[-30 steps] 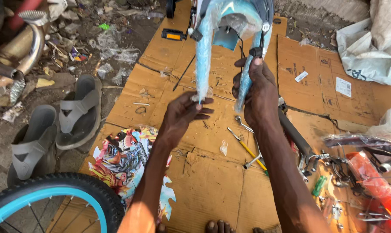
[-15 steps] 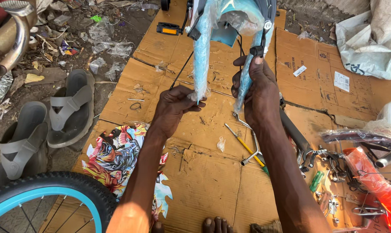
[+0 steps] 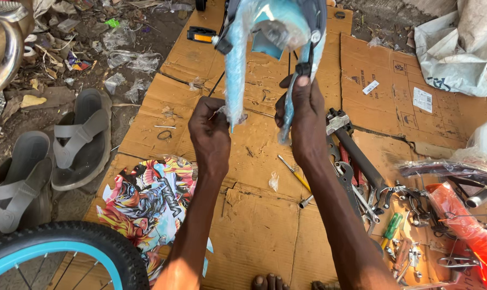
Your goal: The person attaches a light blue plastic basket to the front of a bicycle using a wrench and hammer. They then remove protective plastic wrap from the handlebars and install a front wheel onto the fork.
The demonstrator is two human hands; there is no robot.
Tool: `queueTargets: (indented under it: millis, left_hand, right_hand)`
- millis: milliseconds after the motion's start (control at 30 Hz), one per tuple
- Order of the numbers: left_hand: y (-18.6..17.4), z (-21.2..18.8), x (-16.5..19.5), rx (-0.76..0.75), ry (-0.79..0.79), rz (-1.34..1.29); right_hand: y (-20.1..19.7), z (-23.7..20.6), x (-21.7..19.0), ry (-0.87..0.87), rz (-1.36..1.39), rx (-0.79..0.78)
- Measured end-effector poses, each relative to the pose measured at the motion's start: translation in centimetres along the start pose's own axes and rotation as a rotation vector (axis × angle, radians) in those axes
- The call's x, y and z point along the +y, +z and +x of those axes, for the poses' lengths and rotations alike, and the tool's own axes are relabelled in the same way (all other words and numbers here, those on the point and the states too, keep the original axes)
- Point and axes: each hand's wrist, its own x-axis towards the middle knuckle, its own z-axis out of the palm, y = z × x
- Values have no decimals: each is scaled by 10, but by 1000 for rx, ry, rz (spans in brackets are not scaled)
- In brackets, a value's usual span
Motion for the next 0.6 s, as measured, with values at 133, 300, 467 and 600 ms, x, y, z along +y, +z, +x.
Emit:
queueTargets:
  millis: [133, 300, 467, 600]
  left_hand:
    - [-3, -8, 20, -46, -39, 88]
    - [2, -32, 39, -249, 575, 404]
    - [11, -19, 34, -147, 590, 474]
    - [17, 15, 34, -160, 231, 450]
  right_hand:
    - [0, 1, 6, 17, -5, 22]
    - [-8, 7, 8, -11, 67, 46]
    - [0, -3, 8, 40, -6, 69]
    - [13, -17, 11, 17, 82, 24]
